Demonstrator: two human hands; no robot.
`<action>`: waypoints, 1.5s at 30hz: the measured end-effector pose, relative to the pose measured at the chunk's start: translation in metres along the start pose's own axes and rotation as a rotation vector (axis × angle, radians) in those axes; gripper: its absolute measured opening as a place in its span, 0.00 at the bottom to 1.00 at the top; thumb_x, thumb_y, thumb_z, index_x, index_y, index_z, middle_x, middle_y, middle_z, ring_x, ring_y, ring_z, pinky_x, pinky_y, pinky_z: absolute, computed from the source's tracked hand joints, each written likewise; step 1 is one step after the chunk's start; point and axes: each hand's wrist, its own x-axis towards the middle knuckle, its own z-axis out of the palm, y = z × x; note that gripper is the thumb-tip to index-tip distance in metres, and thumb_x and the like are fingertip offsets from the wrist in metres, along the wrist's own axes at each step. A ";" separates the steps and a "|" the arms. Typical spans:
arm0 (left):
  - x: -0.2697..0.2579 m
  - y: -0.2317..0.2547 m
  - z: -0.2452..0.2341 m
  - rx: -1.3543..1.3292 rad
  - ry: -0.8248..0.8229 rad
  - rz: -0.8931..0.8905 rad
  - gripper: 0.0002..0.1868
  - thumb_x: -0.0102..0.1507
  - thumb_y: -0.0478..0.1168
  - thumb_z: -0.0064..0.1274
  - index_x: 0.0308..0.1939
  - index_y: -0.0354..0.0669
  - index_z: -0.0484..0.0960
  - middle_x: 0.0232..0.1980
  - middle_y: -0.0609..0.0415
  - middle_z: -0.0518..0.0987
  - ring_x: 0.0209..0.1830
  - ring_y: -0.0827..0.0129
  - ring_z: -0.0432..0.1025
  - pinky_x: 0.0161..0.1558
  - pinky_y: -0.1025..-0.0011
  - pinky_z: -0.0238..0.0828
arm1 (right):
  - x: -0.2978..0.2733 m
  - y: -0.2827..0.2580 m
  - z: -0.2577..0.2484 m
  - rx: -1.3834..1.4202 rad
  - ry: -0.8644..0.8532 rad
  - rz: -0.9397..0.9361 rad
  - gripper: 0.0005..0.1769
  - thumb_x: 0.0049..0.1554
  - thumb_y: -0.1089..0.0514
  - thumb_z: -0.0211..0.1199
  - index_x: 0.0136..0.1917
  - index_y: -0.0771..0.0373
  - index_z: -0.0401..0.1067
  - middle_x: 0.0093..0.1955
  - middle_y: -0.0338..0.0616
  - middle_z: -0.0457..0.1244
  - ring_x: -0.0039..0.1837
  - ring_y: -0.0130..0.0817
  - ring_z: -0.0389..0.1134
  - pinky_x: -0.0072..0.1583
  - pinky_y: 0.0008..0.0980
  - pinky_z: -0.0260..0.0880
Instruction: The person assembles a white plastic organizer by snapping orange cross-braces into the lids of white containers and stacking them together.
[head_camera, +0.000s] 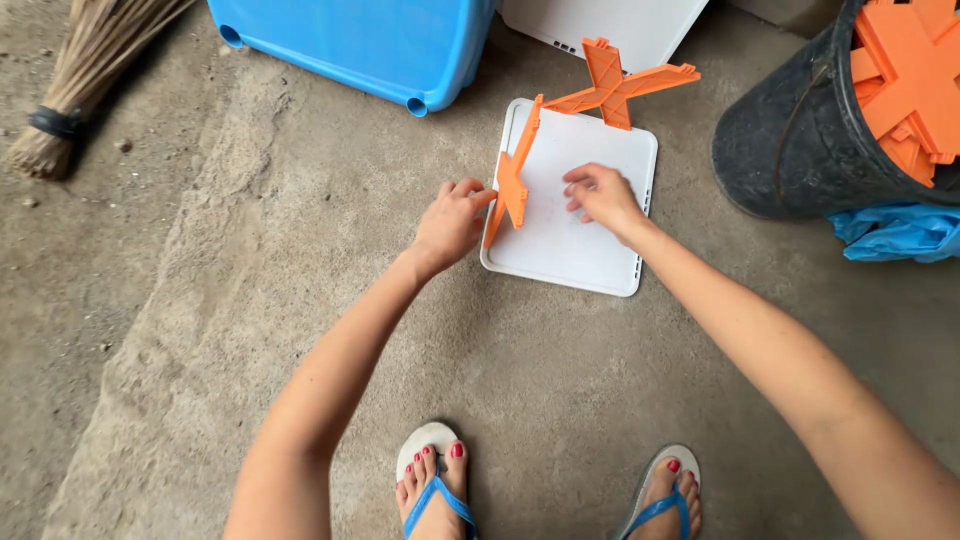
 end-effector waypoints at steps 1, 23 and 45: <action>0.003 -0.002 0.005 -0.018 0.020 -0.002 0.20 0.48 0.31 0.47 0.46 0.45 0.72 0.49 0.52 0.68 0.46 0.57 0.61 0.46 0.67 0.62 | 0.005 0.000 -0.003 0.039 0.050 0.009 0.12 0.49 0.64 0.48 0.48 0.65 0.65 0.41 0.42 0.62 0.39 0.27 0.66 0.35 0.24 0.65; 0.002 -0.018 0.014 -0.032 0.145 0.009 0.14 0.48 0.36 0.49 0.37 0.55 0.79 0.45 0.55 0.68 0.45 0.62 0.61 0.42 0.66 0.62 | -0.001 -0.024 0.042 0.256 -0.079 -0.120 0.12 0.50 0.68 0.48 0.49 0.67 0.62 0.43 0.43 0.59 0.42 0.26 0.62 0.38 0.23 0.64; 0.007 -0.024 0.018 -0.318 0.320 -0.183 0.17 0.43 0.36 0.55 0.36 0.43 0.77 0.39 0.53 0.71 0.43 0.61 0.63 0.42 0.68 0.62 | -0.026 -0.047 0.101 0.258 0.098 -0.191 0.18 0.54 0.52 0.44 0.49 0.69 0.61 0.44 0.44 0.59 0.41 0.28 0.63 0.36 0.25 0.68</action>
